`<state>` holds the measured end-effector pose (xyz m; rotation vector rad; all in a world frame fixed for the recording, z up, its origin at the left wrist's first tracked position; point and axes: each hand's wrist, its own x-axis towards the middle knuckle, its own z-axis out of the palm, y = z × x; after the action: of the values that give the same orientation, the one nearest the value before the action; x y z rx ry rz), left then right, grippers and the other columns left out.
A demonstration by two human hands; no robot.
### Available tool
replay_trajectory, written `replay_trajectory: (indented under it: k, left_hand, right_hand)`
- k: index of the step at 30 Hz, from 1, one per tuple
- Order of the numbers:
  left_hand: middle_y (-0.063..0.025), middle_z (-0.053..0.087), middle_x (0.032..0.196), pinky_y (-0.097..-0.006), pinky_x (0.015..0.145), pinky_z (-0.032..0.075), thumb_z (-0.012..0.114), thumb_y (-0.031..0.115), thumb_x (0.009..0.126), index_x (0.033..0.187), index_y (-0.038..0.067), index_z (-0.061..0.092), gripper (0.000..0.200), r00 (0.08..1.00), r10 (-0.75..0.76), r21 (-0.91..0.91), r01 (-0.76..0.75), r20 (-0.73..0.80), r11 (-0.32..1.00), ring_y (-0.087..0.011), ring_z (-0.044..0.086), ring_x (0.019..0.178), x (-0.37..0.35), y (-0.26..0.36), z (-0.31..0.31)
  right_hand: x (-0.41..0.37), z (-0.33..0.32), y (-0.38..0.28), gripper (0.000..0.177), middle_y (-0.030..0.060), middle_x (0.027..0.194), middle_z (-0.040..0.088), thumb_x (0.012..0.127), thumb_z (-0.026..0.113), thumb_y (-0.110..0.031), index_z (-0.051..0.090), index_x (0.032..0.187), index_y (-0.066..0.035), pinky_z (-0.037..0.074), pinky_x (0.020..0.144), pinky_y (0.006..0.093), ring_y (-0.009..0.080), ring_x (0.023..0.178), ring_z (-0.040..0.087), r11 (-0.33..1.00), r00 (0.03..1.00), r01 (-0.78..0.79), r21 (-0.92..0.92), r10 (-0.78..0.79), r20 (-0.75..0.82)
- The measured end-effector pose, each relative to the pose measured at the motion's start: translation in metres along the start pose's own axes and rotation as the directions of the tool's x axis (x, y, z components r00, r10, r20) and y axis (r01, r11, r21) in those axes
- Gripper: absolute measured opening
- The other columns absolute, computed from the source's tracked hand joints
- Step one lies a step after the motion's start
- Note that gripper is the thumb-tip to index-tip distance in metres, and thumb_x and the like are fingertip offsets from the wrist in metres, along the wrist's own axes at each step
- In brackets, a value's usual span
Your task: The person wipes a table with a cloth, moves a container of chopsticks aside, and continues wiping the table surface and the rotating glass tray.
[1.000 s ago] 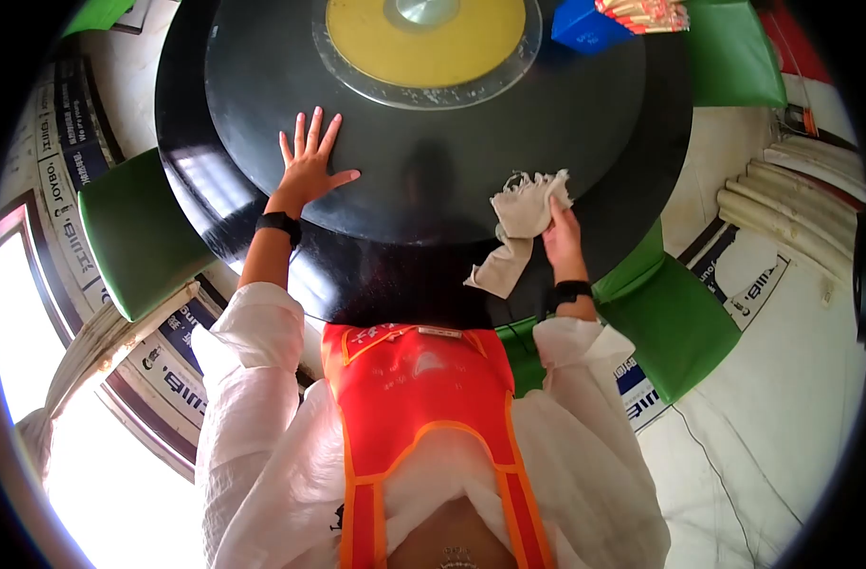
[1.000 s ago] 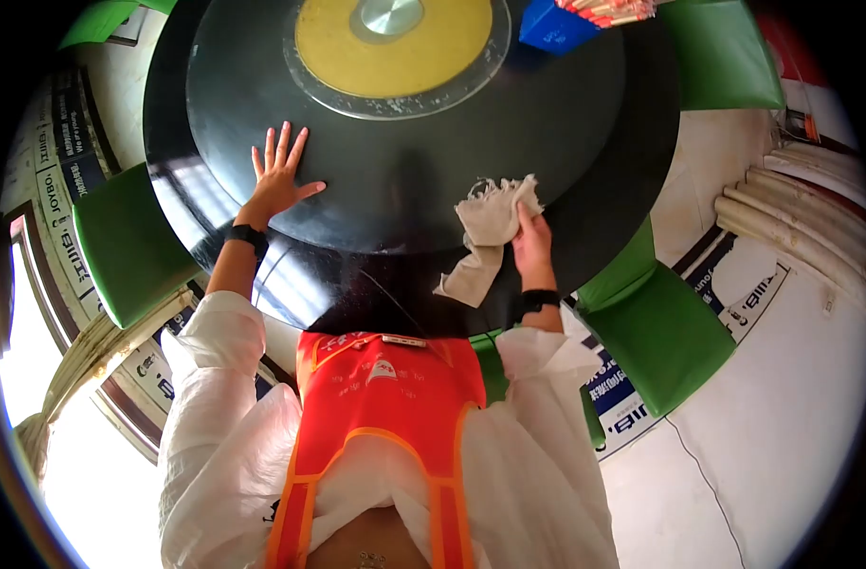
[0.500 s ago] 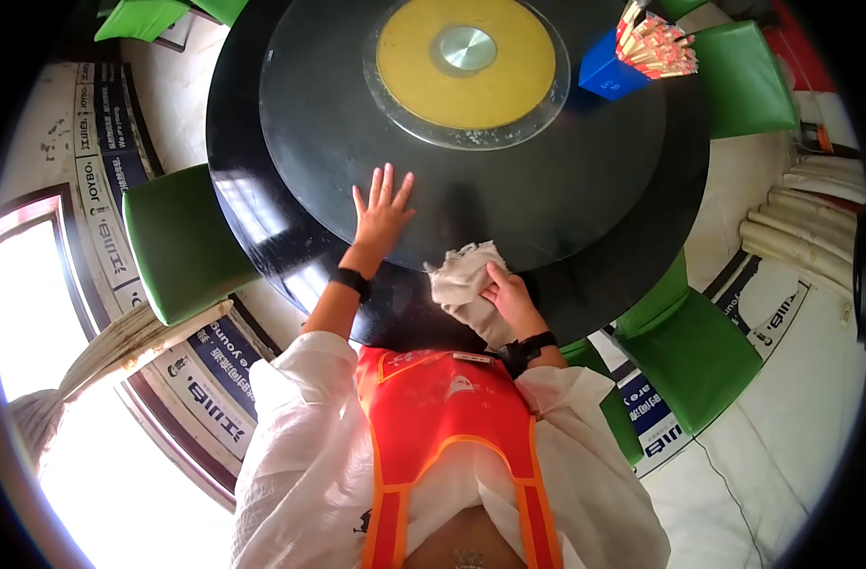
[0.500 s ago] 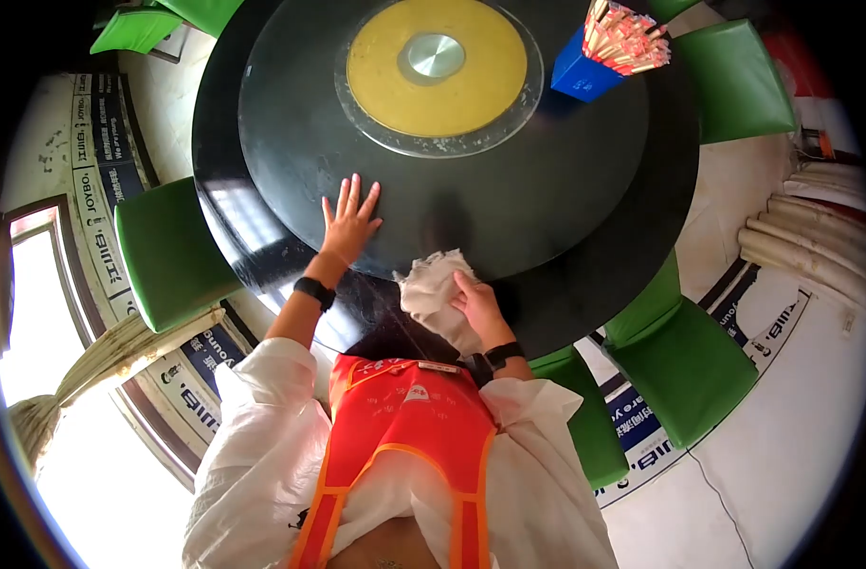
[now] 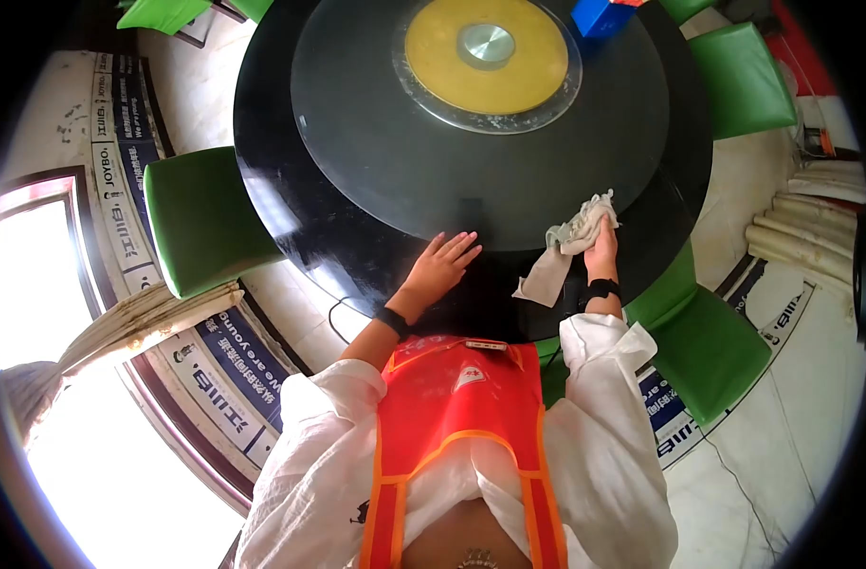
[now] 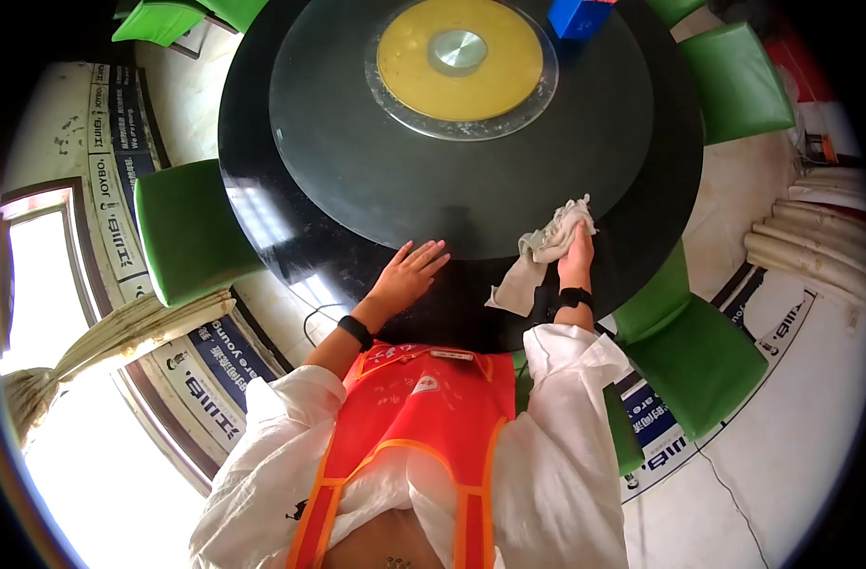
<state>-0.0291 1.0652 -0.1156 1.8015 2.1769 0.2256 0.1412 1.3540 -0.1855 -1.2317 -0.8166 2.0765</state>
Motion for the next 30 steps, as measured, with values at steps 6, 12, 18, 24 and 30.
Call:
replay_trajectory:
  k: [6,12,18,24,30]
  left_hand:
    - [-0.0090,0.032,0.136,-0.0414,0.103,0.022,0.051,0.017,0.081,0.127,0.012,0.038,0.049,0.945,-0.308,-0.049,0.304,-0.108,0.951,-0.0233,0.029,0.126,-0.026,-0.028,-0.008]
    - [-0.0112,0.032,0.135,-0.0413,0.102,0.024,0.049,0.015,0.081,0.126,0.009,0.039,0.047,0.887,-0.436,-0.122,0.421,-0.151,0.899,-0.0262,0.029,0.125,-0.039,-0.073,-0.011]
    - [-0.0112,0.030,0.137,-0.0398,0.099,0.030,0.048,0.012,0.078,0.127,0.007,0.037,0.051,0.868,-0.488,-0.226,0.459,-0.090,0.859,-0.0267,0.027,0.127,-0.044,-0.093,-0.009]
    - [-0.0075,0.019,0.142,-0.0433,0.099,0.028,0.050,0.010,0.076,0.132,0.010,0.030,0.059,0.914,-0.401,-0.050,0.405,0.066,0.913,-0.0237,0.021,0.130,-0.052,-0.098,-0.021]
    - [-0.0072,0.020,0.141,-0.0420,0.097,0.030,0.052,0.011,0.076,0.130,0.011,0.033,0.058,0.974,-0.175,-0.029,0.181,0.141,0.983,-0.0214,0.024,0.129,-0.048,-0.086,-0.017]
  right_hand:
    - [-0.041,0.036,0.063,0.040,0.0058,0.118,0.050,0.088,0.051,-0.029,0.048,0.118,-0.004,0.041,0.089,0.0307,0.0186,0.107,0.049,0.996,0.993,-0.070,0.060,0.075,-0.089]
    - [-0.078,0.066,0.098,0.042,0.0046,0.114,0.052,0.083,0.057,-0.034,0.050,0.115,-0.008,0.044,0.083,0.0342,0.0193,0.103,0.051,0.969,0.959,-0.248,0.018,0.248,-0.136]
    - [-0.105,0.095,0.119,0.036,0.0049,0.107,0.055,0.083,0.059,-0.029,0.052,0.111,-0.007,0.045,0.082,0.0342,0.0195,0.098,0.054,0.946,0.942,-0.322,0.045,0.325,-0.084]
    - [-0.095,0.085,0.121,0.036,0.0072,0.105,0.055,0.082,0.060,-0.029,0.054,0.107,-0.004,0.047,0.075,0.0363,0.0210,0.095,0.054,0.935,0.936,-0.324,0.143,0.339,-0.094]
    - [-0.058,0.049,0.097,0.034,0.0071,0.106,0.056,0.081,0.062,-0.024,0.056,0.107,-0.003,0.046,0.081,0.0320,0.0193,0.096,0.054,0.962,0.950,-0.139,0.235,0.197,-0.243]
